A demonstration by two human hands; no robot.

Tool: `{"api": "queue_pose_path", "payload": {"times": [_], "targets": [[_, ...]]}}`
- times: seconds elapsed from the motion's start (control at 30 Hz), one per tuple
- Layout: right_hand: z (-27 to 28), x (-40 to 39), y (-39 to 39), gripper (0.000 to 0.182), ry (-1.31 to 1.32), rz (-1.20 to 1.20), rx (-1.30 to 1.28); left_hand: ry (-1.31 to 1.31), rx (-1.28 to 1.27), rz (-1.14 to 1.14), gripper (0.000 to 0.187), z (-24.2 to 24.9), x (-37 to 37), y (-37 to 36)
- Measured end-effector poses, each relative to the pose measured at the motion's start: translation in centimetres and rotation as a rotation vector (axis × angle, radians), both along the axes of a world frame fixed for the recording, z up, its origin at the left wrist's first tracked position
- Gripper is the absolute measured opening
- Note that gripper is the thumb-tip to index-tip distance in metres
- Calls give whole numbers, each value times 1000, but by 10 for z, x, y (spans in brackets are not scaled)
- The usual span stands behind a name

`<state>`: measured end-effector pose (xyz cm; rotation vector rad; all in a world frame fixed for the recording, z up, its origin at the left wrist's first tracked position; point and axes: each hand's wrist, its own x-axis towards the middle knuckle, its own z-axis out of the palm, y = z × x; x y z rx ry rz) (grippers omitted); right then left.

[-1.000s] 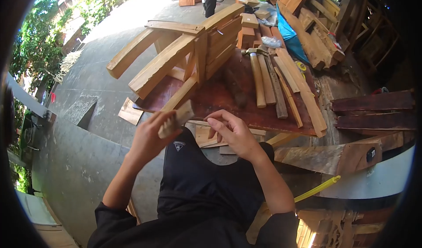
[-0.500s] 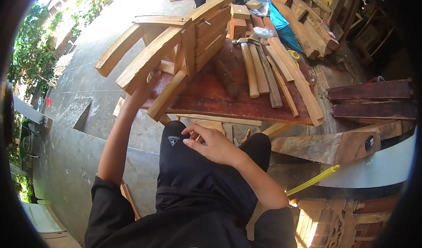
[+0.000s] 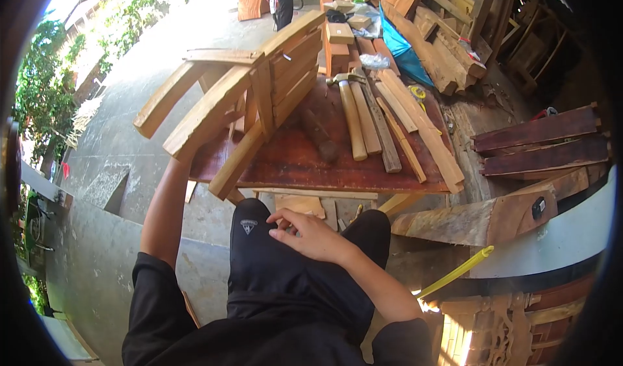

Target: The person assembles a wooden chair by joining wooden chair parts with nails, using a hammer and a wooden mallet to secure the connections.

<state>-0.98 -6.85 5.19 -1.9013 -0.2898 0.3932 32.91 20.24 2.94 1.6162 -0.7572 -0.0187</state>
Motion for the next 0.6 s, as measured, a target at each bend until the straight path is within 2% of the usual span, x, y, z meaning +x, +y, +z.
{"api": "queue_pose_path", "payload": {"times": [0.03,0.1,0.13,0.2,0.23,0.3,0.4,0.6], "targets": [[0,1,1,40,9,14,-1,24,-32,-17,70,0,1,0],[0,1,4,40,-18,22,-7,-149,141,50,66,-3,1,0],[0,1,4,40,-33,26,-12,-332,336,127,61,8,-8,-5],[-2,-1,5,40,-32,35,-17,-314,310,129,56,22,-28,-11],[-6,-1,5,40,-26,39,-14,-110,93,46,56,22,-37,-11],[-5,1,5,42,-16,51,-41,74,161,66,65,35,-31,-14],[-3,-4,5,42,11,36,-33,450,-301,-82,56,71,-78,-23],[-9,-3,6,44,23,59,-34,431,-325,-235,55,37,-38,-7]]}}
